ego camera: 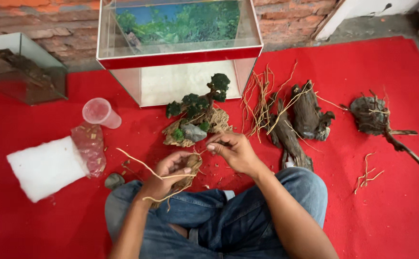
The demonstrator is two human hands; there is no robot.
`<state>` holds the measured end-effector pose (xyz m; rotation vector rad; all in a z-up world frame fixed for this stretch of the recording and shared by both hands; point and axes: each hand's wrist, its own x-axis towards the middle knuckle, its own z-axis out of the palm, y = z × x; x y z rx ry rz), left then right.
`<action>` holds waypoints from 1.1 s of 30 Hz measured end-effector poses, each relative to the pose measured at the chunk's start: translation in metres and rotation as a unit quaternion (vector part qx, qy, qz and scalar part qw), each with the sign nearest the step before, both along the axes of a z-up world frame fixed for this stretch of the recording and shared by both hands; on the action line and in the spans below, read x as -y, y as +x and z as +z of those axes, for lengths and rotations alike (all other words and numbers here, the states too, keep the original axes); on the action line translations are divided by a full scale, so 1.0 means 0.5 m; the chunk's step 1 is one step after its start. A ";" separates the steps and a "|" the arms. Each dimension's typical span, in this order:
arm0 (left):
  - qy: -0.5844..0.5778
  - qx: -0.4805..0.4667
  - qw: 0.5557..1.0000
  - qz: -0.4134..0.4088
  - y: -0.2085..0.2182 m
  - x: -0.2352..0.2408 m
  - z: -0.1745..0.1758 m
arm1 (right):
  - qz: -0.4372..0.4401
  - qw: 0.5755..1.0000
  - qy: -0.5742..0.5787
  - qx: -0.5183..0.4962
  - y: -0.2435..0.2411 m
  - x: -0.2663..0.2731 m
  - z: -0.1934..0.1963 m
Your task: The person sits on a red mat and uses their hands to tie thin twigs together with string, forming a small bundle. They then attach this bundle to a larger piece of driftwood using more string. The person continues to adjust and secure the twigs to the wood.
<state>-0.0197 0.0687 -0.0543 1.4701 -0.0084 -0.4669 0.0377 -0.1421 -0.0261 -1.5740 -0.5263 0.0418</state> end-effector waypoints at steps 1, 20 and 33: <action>0.002 -0.002 1.000 0.001 -0.007 0.006 0.026 | 0.001 1.000 0.002 -0.002 -0.005 -0.001 0.011; -0.009 0.110 0.994 0.020 -0.040 -0.006 0.058 | 0.043 0.995 -0.013 0.090 -0.036 0.001 0.084; 0.033 0.203 0.979 0.013 -0.027 -0.001 0.087 | 0.066 0.984 -0.013 0.163 -0.041 -0.010 0.101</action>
